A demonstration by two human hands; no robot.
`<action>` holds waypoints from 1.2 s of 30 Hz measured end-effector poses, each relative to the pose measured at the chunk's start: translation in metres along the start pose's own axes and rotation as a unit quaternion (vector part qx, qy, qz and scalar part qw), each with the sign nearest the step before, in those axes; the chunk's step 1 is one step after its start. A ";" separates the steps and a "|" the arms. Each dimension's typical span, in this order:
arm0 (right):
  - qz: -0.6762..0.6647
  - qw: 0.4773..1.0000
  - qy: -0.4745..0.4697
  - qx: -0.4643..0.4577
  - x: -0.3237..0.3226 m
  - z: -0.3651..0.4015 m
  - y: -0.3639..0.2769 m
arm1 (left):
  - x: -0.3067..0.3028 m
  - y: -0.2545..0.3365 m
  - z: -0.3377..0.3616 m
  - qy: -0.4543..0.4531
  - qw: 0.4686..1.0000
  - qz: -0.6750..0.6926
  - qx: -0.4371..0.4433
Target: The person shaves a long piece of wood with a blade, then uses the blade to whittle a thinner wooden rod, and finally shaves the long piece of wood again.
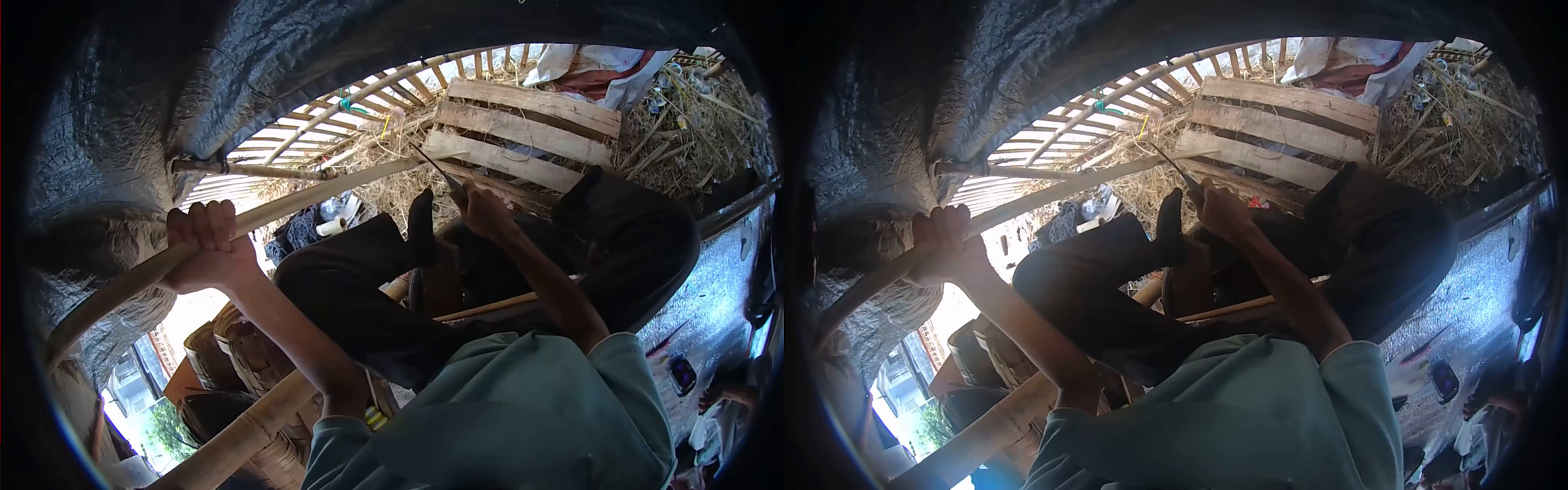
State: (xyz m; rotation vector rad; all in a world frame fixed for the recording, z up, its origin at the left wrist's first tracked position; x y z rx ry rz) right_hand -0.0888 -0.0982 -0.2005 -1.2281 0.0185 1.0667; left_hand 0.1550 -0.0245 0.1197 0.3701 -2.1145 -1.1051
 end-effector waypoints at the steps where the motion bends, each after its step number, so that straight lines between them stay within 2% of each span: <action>1: 0.000 1.000 -0.010 0.005 -0.006 0.003 -0.014 | 0.001 0.001 0.000 0.001 1.000 -0.002 -0.001; 4: -0.012 0.998 -0.020 -0.051 -0.027 0.011 -0.058 | 0.000 0.002 0.002 0.001 1.000 -0.005 -0.008; 7: -0.074 0.983 0.022 -0.164 -0.058 0.021 -0.103 | -0.004 0.002 0.003 -0.005 1.000 0.002 -0.012; 10: -0.122 0.963 0.073 -0.228 -0.076 0.021 -0.122 | 0.000 0.002 0.002 -0.017 1.000 0.014 -0.013; 12: -0.133 0.978 0.042 -0.152 -0.047 -0.003 -0.090 | -0.001 0.001 0.002 -0.016 1.000 0.018 -0.008; 14: -0.099 0.990 0.002 -0.105 -0.018 -0.003 -0.055 | 0.016 -0.004 0.009 0.085 0.993 -0.084 -0.001; 15: -0.060 0.993 -0.011 -0.100 -0.013 -0.002 -0.043 | -0.003 0.000 0.009 0.045 0.997 -0.064 0.013; 16: -0.018 0.995 -0.016 -0.100 -0.008 -0.011 -0.034 | -0.028 0.002 0.006 -0.036 0.999 0.012 -0.003; 17: 0.022 0.991 0.025 -0.133 0.007 -0.022 -0.025 | -0.026 -0.003 0.001 0.005 1.000 -0.014 0.023; 18: 0.014 0.993 0.010 -0.117 0.015 -0.004 -0.026 | -0.027 0.004 0.007 0.056 0.996 -0.065 0.022; 19: 0.008 0.995 -0.002 -0.099 0.012 0.011 -0.032 | -0.015 0.004 0.007 0.048 0.998 -0.044 0.007; 20: 0.015 0.994 0.019 -0.106 -0.010 -0.007 -0.043 | -0.016 0.003 0.003 0.008 1.000 0.001 -0.004; 23: 0.038 0.992 0.043 -0.116 -0.023 0.004 -0.061 | -0.016 0.001 0.001 0.035 0.999 -0.018 0.008; 26: 0.030 0.987 0.052 -0.148 -0.042 0.024 -0.097 | -0.018 0.001 0.002 0.032 0.999 -0.012 0.004; 27: -0.009 0.978 0.074 -0.193 -0.047 0.029 -0.107 | -0.014 0.002 0.003 0.034 0.999 -0.015 0.005; 30: -0.043 0.966 0.074 -0.246 -0.063 0.039 -0.128 | -0.008 0.002 0.003 0.028 0.999 -0.029 0.003; 33: -0.040 0.996 -0.020 -0.080 -0.008 0.001 -0.058 | -0.014 0.000 0.009 0.050 0.998 -0.038 0.003; 35: 0.011 0.997 -0.017 -0.072 0.005 0.004 -0.032 | -0.020 0.001 0.012 0.084 0.995 -0.049 0.027; 36: 0.039 0.996 0.002 -0.077 -0.001 -0.010 -0.031 | -0.031 0.000 0.009 0.058 0.997 -0.043 0.034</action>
Point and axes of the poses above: each hand's wrist, its own z-axis away from the middle knuckle, its own x-axis out of the palm, y = z × x, the point moved 2 cm from there along -z, towards the middle knuckle, and after that the axes turned 7 degrees about x, right-handed, at the moved point
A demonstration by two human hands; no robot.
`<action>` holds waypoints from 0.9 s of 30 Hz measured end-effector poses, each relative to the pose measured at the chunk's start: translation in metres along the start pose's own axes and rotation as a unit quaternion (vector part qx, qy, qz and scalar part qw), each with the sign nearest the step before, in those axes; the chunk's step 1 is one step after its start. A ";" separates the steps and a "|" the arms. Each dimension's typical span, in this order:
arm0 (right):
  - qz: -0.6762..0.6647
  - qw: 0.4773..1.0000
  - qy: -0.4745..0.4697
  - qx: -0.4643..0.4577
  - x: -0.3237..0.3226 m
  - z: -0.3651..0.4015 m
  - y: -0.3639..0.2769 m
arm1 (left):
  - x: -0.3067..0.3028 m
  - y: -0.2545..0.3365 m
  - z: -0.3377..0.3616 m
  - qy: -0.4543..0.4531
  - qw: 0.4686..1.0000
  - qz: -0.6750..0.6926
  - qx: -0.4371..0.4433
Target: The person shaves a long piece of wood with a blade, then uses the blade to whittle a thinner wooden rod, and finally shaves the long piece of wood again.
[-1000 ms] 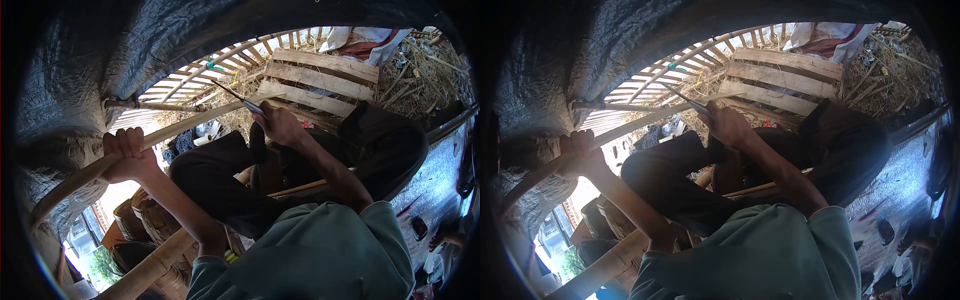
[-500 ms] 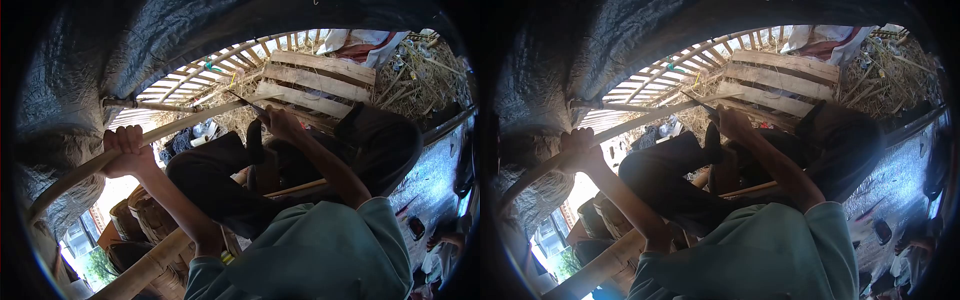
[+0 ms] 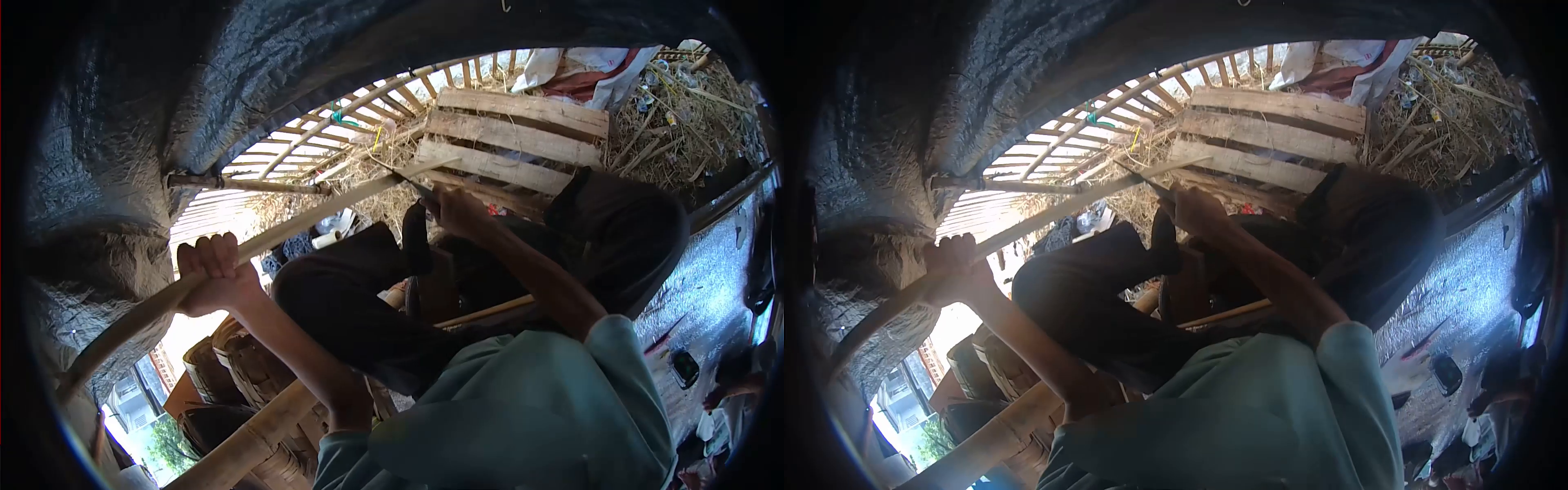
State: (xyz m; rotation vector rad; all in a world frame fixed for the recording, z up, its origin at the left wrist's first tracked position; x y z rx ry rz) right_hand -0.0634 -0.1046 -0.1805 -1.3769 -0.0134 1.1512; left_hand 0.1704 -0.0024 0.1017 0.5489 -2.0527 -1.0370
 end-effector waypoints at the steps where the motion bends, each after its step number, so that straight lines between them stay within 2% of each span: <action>1: 0.032 0.999 0.009 -0.003 -0.009 0.003 -0.010 | -0.001 -0.001 -0.001 -0.026 1.000 0.008 0.007; 2: 0.011 0.999 -0.021 0.028 -0.013 0.009 -0.014 | -0.007 0.008 0.006 -0.021 1.000 -0.007 -0.011; 3: 0.004 0.999 -0.024 0.033 -0.002 0.027 -0.013 | -0.005 0.005 0.005 -0.048 0.997 0.056 -0.029; 5: 0.014 1.000 0.024 -0.011 -0.009 0.008 -0.014 | 0.006 -0.001 -0.002 -0.076 0.993 0.080 -0.029; 7: 0.009 0.998 0.046 -0.048 -0.020 0.020 -0.033 | 0.007 0.002 -0.001 -0.105 0.991 0.069 -0.038; 10: 0.005 0.993 0.057 -0.098 -0.049 0.032 -0.083 | 0.016 0.002 -0.001 -0.081 0.996 0.033 -0.031; 13: -0.046 0.976 0.097 -0.192 -0.071 0.038 -0.109 | 0.017 0.003 -0.001 -0.089 0.994 0.049 -0.042; 16: -0.062 0.997 0.011 -0.044 -0.033 0.016 -0.056 | 0.027 0.002 0.002 -0.041 0.997 0.052 -0.039; 17: -0.037 0.999 0.008 -0.008 0.008 0.003 -0.001 | 0.030 0.000 0.006 -0.043 0.998 -0.009 -0.034; 18: -0.011 1.000 0.016 0.025 0.032 -0.010 0.056 | 0.021 0.006 0.010 -0.009 0.999 -0.026 -0.029; 20: 0.109 0.992 0.053 0.045 0.006 0.003 0.097 | 0.004 0.006 0.008 0.021 0.999 -0.036 -0.010; 21: 0.255 0.957 0.137 -0.031 0.014 0.010 0.105 | 0.002 0.004 0.007 0.029 0.999 -0.039 0.001; 22: 0.390 0.892 0.202 -0.103 0.008 0.035 0.083 | 0.003 0.003 0.005 0.026 0.999 -0.025 -0.001; 23: 0.124 0.985 -0.051 0.105 -0.003 0.025 0.072 | -0.002 0.001 0.001 -0.006 1.000 0.015 -0.022; 24: 0.101 0.989 -0.044 0.100 -0.010 0.020 0.060 | -0.008 0.001 -0.003 -0.037 0.997 0.053 -0.035; 27: 0.033 0.994 -0.047 0.096 -0.010 0.021 0.027 | 0.016 0.002 0.006 -0.025 0.999 0.015 -0.016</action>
Point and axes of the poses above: each hand's wrist, its own z-axis away from the middle knuckle, its own x-axis out of the palm, y = z × x, the point moved 2 cm from there along -z, towards the middle knuckle, and after that the axes turned 7 degrees about x, right-handed, at the moved point
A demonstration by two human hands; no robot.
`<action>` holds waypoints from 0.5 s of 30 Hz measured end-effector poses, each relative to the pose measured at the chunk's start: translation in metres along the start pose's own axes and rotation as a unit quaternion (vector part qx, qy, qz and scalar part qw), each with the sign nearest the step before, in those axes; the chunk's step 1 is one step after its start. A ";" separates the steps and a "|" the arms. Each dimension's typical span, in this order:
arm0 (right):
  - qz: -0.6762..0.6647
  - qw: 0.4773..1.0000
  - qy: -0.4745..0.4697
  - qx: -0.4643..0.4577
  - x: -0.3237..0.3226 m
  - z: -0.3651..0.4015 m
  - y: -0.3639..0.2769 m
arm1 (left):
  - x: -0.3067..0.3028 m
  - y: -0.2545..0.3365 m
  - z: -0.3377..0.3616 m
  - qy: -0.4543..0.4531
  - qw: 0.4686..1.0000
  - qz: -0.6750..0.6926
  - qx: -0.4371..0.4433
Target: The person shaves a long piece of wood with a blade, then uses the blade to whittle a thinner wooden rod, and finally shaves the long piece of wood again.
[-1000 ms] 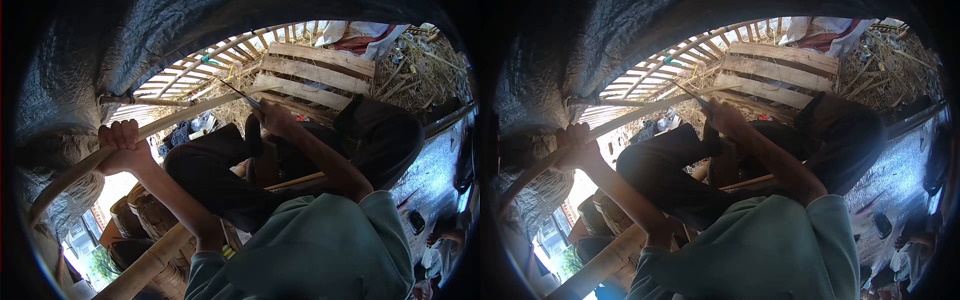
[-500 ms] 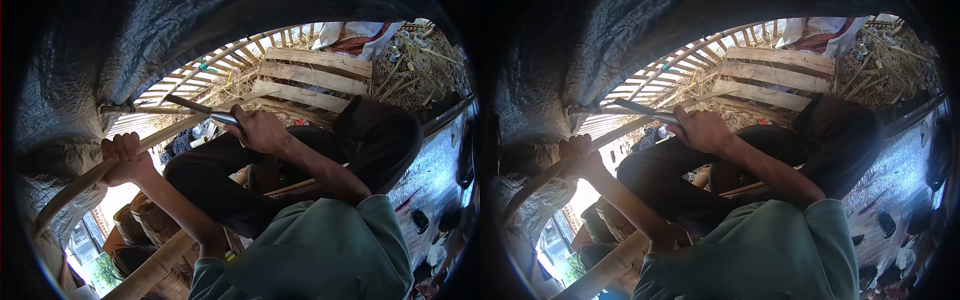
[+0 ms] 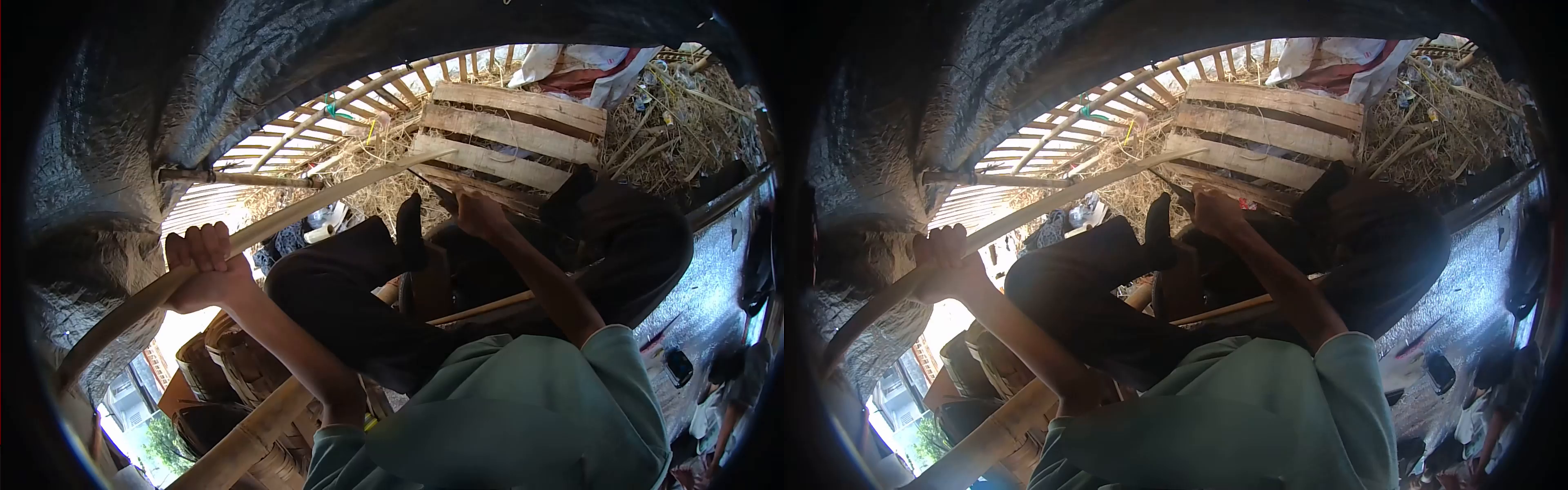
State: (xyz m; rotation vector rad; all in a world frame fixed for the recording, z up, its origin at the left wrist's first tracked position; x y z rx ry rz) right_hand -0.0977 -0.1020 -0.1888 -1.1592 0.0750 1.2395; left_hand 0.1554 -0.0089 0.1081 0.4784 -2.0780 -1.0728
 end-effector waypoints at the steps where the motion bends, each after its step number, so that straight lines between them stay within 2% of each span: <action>1: -0.002 1.000 -0.007 0.003 -0.008 0.004 -0.010 | 0.002 0.000 -0.001 -0.003 1.000 -0.002 -0.003; 5: 0.094 0.995 0.014 -0.020 -0.011 0.001 -0.005 | 0.001 -0.003 -0.004 -0.005 1.000 0.016 -0.004; 8: 0.115 0.983 0.097 -0.105 -0.039 0.009 -0.001 | 0.000 -0.003 -0.003 -0.019 0.999 0.029 -0.004; 11: 0.113 0.989 0.031 -0.089 -0.053 0.013 -0.018 | -0.001 -0.005 -0.002 -0.023 0.999 0.036 -0.009; 14: 0.103 0.984 0.083 -0.123 -0.052 0.019 -0.022 | -0.001 -0.001 -0.004 -0.001 1.000 0.015 -0.010; 15: 0.112 0.984 0.073 -0.114 -0.052 0.017 -0.018 | -0.001 0.000 -0.004 0.004 1.000 0.007 -0.008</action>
Point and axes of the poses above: each hand's wrist, its own z-axis away from the middle knuckle, its own x-axis out of the palm, y = z × x, the point moved 2 cm from there along -z, towards the middle knuckle, and after that the axes turned 7 degrees about x, right-handed, at the moved point
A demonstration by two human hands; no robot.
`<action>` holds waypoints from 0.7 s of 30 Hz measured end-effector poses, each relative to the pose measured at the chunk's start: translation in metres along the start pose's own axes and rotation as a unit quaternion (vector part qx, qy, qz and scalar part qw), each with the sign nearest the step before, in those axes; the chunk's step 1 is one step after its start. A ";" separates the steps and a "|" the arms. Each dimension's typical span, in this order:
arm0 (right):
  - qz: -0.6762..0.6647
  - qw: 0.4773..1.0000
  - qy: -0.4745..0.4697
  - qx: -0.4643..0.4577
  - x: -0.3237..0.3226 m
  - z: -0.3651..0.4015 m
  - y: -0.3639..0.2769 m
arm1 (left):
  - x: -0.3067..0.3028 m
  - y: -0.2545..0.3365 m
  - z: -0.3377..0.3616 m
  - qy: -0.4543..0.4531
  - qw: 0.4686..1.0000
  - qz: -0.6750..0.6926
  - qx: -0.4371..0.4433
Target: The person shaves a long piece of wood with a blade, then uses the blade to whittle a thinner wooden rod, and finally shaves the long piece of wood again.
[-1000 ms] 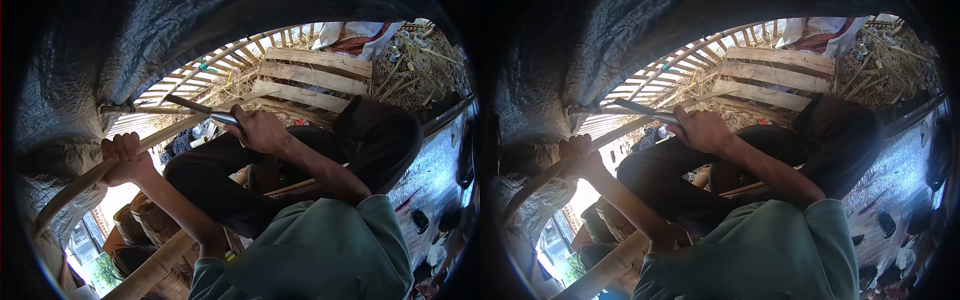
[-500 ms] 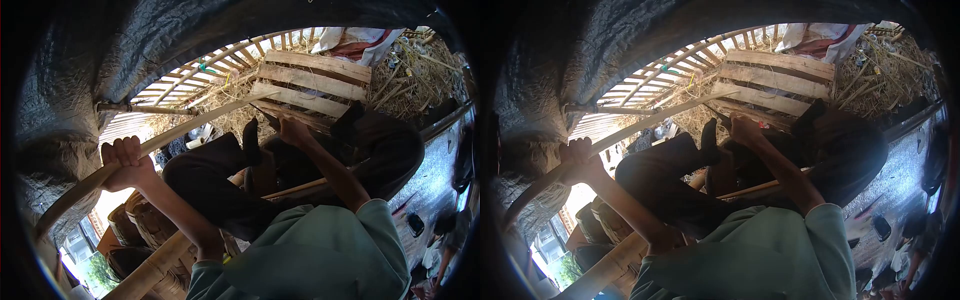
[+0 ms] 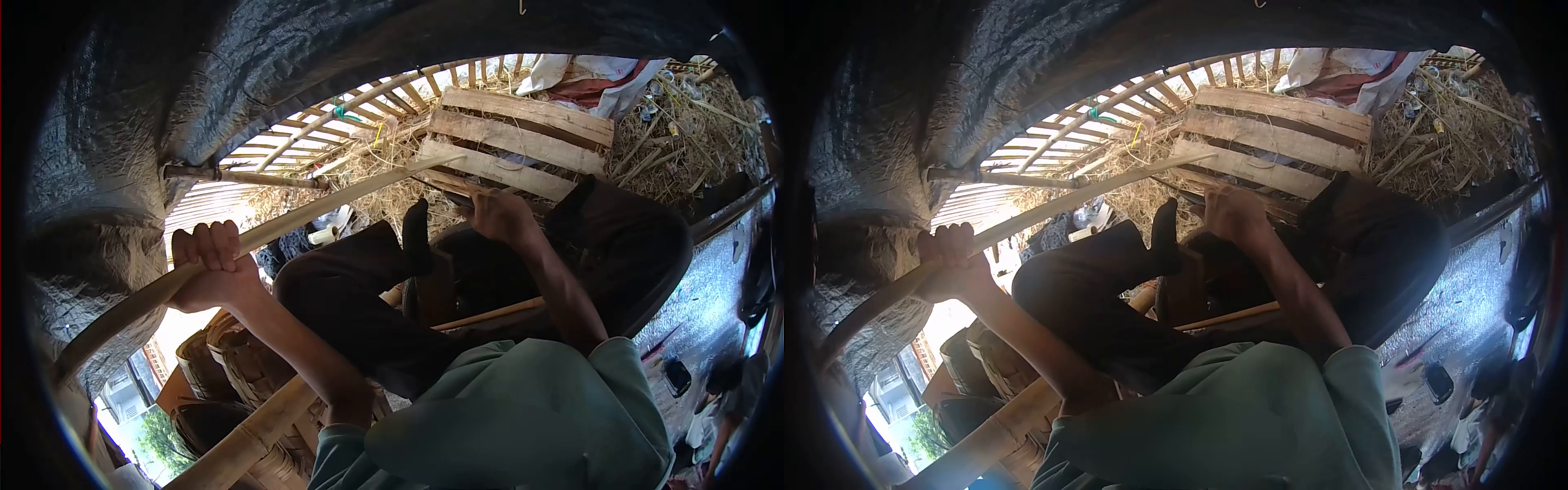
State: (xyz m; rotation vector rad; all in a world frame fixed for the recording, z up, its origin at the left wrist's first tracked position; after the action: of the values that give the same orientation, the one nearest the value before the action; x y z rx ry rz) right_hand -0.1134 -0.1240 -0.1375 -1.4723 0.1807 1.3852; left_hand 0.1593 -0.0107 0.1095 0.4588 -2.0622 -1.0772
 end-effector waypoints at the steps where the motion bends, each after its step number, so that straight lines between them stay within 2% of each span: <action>1: 0.008 1.000 -0.010 0.009 0.002 -0.002 0.008 | 0.001 0.000 -0.002 0.003 1.000 -0.006 0.001; 2: 0.017 0.999 -0.021 0.019 0.002 -0.003 0.017 | 0.001 0.004 -0.002 0.004 1.000 -0.002 -0.002; 5: 0.101 0.994 0.024 0.043 -0.003 0.001 0.038 | 0.000 0.011 -0.003 -0.003 1.000 -0.010 0.002; 8: 0.097 0.991 0.030 0.086 -0.011 -0.001 0.048 | -0.004 0.011 -0.004 -0.013 1.000 0.014 0.002; 11: 0.014 0.983 -0.062 0.172 -0.046 -0.002 0.023 | -0.007 0.013 0.001 0.000 1.000 -0.006 0.010; 14: -0.065 0.992 -0.041 0.102 -0.028 -0.007 0.018 | 0.007 0.016 0.007 0.019 0.999 -0.037 0.015; 17: -0.118 0.990 0.078 0.005 -0.020 -0.003 -0.001 | 0.008 0.020 0.007 0.002 1.000 -0.026 0.000; 21: -0.092 0.976 0.194 -0.044 0.002 -0.015 0.007 | 0.005 0.015 0.005 -0.031 0.999 -0.001 0.014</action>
State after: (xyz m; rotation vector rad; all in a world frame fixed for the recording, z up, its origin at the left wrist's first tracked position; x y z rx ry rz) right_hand -0.1080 -0.1370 -0.1462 -1.7779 0.2247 0.9570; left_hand 0.1531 -0.0023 0.1223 0.4456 -2.1344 -1.0769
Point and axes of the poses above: each hand's wrist, its own z-axis away from the middle knuckle, its own x-axis out of the palm, y = z × x, the point moved 2 cm from there along -z, towards the middle knuckle, and after that the axes turned 7 degrees about x, right-handed, at the moved point
